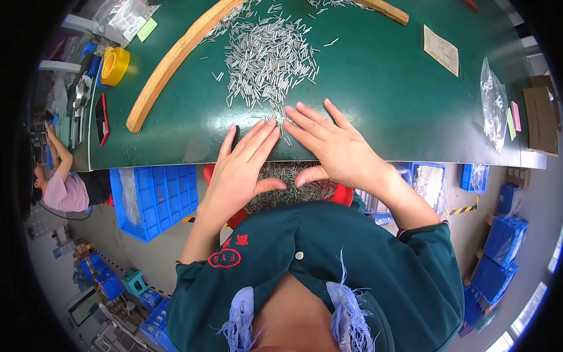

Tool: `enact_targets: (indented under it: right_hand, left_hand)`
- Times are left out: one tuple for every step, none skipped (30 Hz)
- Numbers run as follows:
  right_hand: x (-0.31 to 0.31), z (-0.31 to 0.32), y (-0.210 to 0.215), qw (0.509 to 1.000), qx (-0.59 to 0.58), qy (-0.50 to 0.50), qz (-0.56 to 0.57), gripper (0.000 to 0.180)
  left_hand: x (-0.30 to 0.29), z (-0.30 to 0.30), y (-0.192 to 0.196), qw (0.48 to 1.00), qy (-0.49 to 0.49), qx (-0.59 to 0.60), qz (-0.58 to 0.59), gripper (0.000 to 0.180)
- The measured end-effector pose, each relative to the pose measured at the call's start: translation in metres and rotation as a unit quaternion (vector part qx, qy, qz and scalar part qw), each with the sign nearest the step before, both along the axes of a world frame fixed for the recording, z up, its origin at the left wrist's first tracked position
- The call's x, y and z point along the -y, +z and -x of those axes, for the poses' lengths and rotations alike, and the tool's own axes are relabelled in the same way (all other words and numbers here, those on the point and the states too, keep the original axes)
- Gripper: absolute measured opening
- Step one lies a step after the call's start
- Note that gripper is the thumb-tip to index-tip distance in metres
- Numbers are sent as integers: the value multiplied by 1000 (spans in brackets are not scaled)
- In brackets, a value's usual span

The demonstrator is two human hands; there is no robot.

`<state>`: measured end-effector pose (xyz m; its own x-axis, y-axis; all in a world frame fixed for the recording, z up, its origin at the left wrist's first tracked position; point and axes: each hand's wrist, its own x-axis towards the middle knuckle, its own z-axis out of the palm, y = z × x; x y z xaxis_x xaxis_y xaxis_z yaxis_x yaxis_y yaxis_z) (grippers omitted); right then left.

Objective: Sorting small metal pins on a workbench into a container.

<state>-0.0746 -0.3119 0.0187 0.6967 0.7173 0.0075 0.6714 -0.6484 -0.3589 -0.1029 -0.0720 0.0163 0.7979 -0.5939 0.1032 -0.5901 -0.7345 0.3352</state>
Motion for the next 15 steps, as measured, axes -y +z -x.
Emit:
enact_targets:
  right_hand:
    - [1, 3, -2, 1000, -3, 19, -14, 109]
    - [0, 0, 0, 1000, -4, 18, -14, 109]
    - [-4, -3, 4, 999, 5, 2, -35, 109]
    - [-8, -7, 6, 998, 15, -14, -56, 109]
    - [-11, -12, 0, 998, 30, -23, -54, 109]
    - [-13, -13, -2, 998, 31, -22, -54, 109]
    - [-15, -14, -5, 999, 36, -11, -39, 109]
    - [-16, -15, -5, 999, 40, 1, -23, 110]
    - [-15, -12, -3, 999, 25, 14, -21, 110]
    - [-12, -7, -2, 999, 25, 14, -21, 110]
    - [-8, -3, -1, 999, -4, 39, -25, 110]
    - [-6, 1, -1, 997, -33, 65, -29, 110]
    - [-6, 2, 0, 996, -38, 60, -47, 110]
    - [-8, 0, 2, 996, -38, 60, -47, 110]
    - [-10, -5, 4, 998, -13, 38, -45, 110]
  left_hand:
    - [-1, 3, 5, 1000, -9, -14, 8, 92]
    - [-1, -1, 6, 1000, -9, -15, 8, 92]
    - [-1, -7, 6, 1000, 7, 11, 12, 92]
    - [0, -13, 6, 999, 22, 37, 17, 92]
    - [1, -19, 1, 997, 45, 57, 16, 92]
    - [1, -21, -2, 997, 46, 58, 16, 92]
    - [0, -23, -5, 997, 52, 51, 4, 92]
    - [-1, -23, -6, 997, 59, 45, -8, 92]
    - [-4, -18, -7, 998, 35, 42, -9, 93]
    - [-6, -10, -3, 998, 35, 42, -9, 93]
    - [-8, -3, 3, 1000, 20, 11, -7, 92]
    - [-9, 3, 7, 1000, 5, -20, -4, 92]
    - [-9, 4, 8, 1000, 11, -21, 7, 92]
    - [-9, 2, 7, 1000, 11, -21, 7, 92]
    - [-9, -3, 6, 1000, 31, 3, 4, 93]
